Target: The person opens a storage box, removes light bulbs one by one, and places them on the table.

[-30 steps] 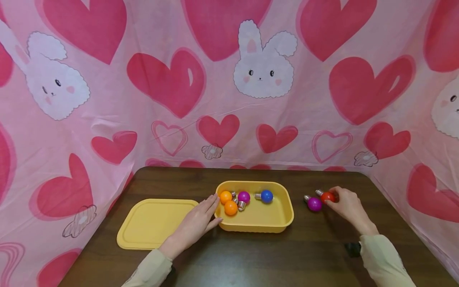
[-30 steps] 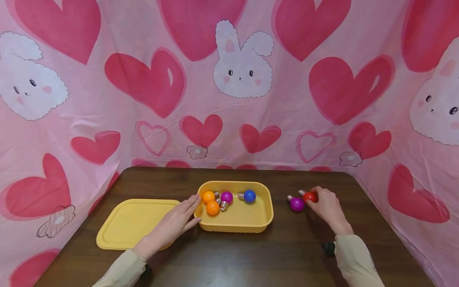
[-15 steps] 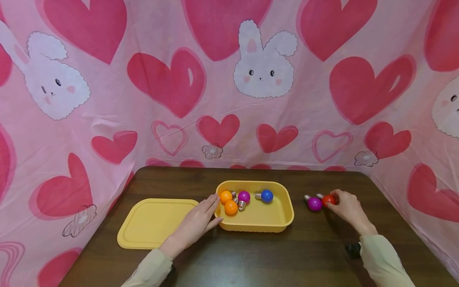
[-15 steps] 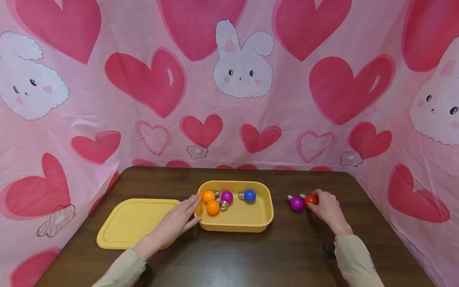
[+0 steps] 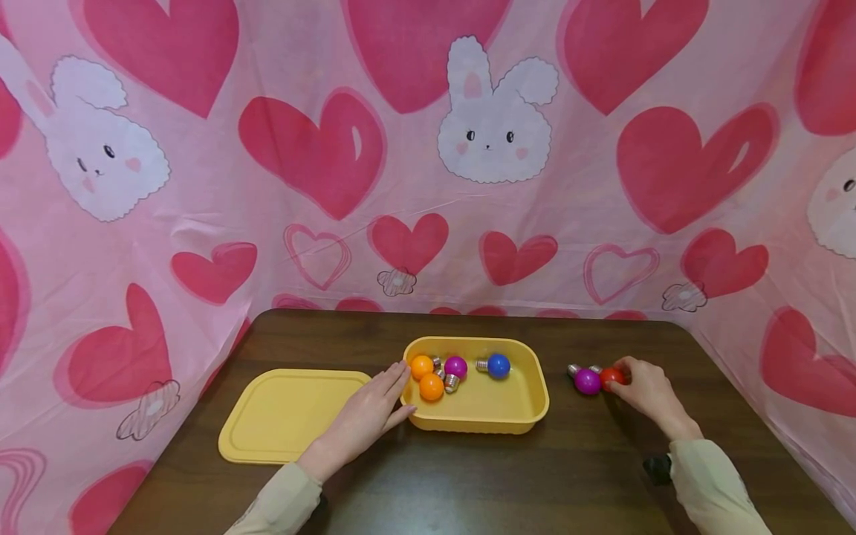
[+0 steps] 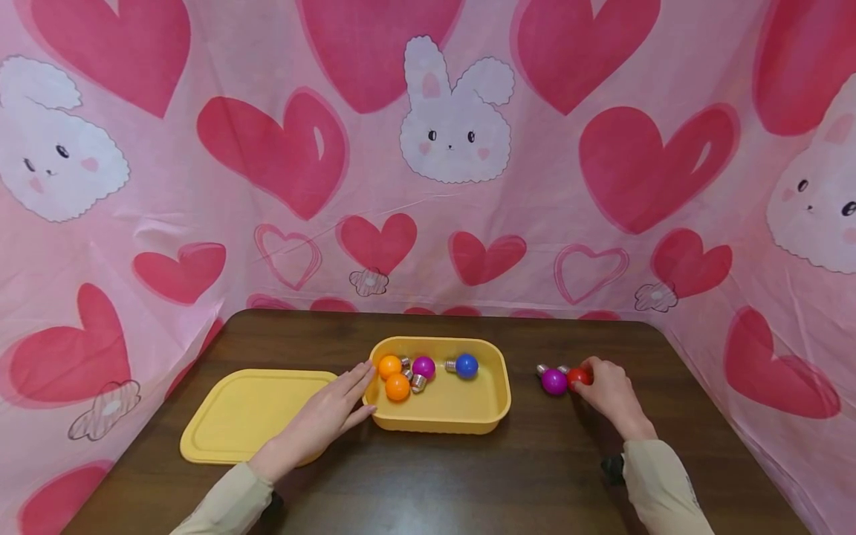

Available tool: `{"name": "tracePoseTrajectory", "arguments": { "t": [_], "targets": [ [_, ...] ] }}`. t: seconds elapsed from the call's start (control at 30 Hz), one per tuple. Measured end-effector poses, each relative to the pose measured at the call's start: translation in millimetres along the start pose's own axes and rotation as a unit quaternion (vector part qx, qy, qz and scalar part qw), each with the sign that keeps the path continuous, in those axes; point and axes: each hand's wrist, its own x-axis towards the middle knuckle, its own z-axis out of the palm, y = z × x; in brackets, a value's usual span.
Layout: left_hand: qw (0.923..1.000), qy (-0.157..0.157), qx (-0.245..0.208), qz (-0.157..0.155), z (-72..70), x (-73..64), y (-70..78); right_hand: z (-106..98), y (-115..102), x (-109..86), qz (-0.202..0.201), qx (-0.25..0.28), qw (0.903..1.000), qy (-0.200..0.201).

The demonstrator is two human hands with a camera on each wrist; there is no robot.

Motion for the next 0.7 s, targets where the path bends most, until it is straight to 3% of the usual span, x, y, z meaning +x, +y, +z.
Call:
{"name": "tracePoseTrajectory", "arguments": {
  "t": [0.7],
  "targets": [
    [1.0000, 0.000, -0.004, -0.005, -1.2, -0.1, 1.5, -5.1, -1.7, -1.6, 0.004, -0.001, 0.9999, -0.010]
  ]
}}
